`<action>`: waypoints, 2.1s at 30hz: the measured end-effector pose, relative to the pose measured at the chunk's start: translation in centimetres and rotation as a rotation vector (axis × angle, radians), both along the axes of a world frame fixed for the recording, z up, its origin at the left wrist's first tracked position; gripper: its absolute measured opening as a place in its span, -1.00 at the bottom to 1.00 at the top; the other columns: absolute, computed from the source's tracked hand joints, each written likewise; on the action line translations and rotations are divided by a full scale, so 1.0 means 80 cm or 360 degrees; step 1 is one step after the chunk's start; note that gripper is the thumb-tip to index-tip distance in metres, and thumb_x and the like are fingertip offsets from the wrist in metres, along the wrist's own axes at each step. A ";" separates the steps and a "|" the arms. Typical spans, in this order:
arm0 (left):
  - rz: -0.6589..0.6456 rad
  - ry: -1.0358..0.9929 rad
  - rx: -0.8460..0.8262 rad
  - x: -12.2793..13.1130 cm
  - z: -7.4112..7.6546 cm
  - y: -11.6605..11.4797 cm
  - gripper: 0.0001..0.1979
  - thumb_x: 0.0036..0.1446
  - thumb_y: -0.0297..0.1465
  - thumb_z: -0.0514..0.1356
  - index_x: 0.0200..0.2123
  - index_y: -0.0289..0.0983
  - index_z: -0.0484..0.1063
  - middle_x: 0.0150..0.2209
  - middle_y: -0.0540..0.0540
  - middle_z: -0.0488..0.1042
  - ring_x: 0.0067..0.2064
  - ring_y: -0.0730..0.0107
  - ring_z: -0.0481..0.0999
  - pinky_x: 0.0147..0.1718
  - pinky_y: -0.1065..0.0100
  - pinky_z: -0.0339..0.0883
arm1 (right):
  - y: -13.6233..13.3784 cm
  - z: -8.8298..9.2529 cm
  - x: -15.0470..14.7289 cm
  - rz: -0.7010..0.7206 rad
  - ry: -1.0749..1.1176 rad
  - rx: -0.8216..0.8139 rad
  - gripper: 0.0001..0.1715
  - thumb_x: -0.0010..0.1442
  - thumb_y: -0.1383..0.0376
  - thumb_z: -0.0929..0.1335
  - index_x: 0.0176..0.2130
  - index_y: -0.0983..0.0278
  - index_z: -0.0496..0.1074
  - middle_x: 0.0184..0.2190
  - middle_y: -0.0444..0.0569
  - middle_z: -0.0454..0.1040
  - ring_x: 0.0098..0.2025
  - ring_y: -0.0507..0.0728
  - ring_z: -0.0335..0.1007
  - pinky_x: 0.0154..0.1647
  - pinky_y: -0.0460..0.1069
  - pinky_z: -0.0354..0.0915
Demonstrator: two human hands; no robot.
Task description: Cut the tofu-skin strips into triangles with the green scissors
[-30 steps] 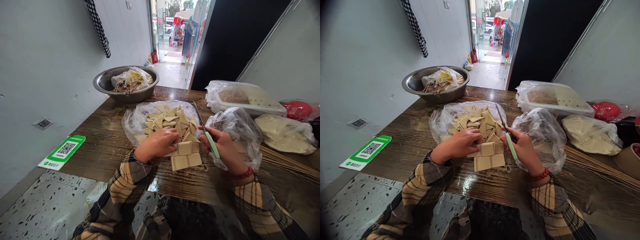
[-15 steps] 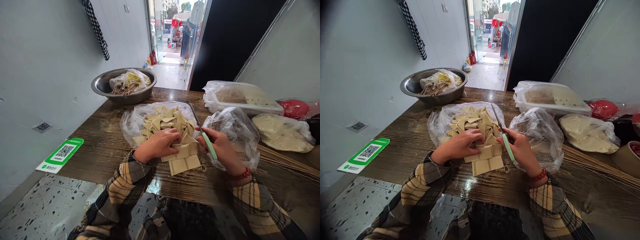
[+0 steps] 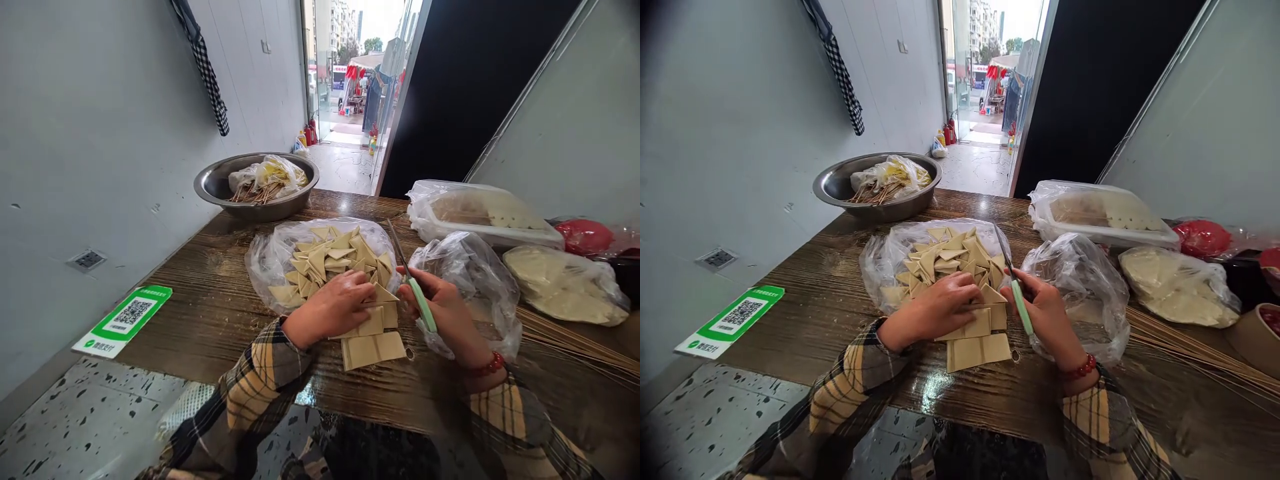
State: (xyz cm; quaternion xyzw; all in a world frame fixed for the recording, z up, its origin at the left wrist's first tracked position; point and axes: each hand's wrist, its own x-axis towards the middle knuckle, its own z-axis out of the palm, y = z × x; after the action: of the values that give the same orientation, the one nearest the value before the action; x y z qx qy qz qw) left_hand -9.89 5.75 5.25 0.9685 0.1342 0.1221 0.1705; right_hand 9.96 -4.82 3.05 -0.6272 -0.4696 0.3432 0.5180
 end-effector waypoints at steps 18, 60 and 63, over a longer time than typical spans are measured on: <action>0.0063 -0.0179 0.0496 0.025 -0.027 -0.001 -0.77 0.28 -0.36 0.08 -0.10 -0.11 0.52 -0.06 -0.15 0.36 -0.01 0.22 0.32 0.04 0.13 0.23 | 0.050 -0.038 0.017 -0.0305 -0.0825 -0.0085 -0.64 -0.03 0.33 0.43 -0.17 0.35 0.57 -0.30 0.15 0.64 -0.24 0.31 0.56 -0.16 0.12 0.39; -0.0004 -0.0125 -0.0003 -0.028 0.004 0.030 -0.60 -0.01 -0.44 0.29 -0.04 -0.20 0.40 -0.04 -0.14 0.41 0.04 0.17 0.36 0.05 0.09 0.26 | 0.031 -0.027 0.036 -0.0719 0.0037 0.0389 -0.41 -0.07 0.13 0.51 -0.04 0.23 0.44 -0.44 -0.17 0.46 -0.50 0.01 0.35 -0.53 -0.09 0.30; 0.0046 -0.0019 0.0090 -0.028 -0.001 0.031 -0.55 -0.01 -0.50 0.24 0.01 -0.23 0.38 -0.02 -0.18 0.40 0.05 0.13 0.35 0.06 0.08 0.25 | 0.030 -0.028 0.034 -0.0683 0.0048 0.0388 -0.41 -0.06 0.13 0.51 -0.04 0.23 0.44 -0.44 -0.17 0.46 -0.48 0.02 0.37 -0.51 -0.09 0.31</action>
State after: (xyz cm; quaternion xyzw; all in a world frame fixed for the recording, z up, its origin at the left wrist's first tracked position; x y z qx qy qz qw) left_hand -12.17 8.19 5.13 0.9702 0.1436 0.1340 0.1419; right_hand 12.65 -2.43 0.84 -0.6403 -0.3558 0.1755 0.6578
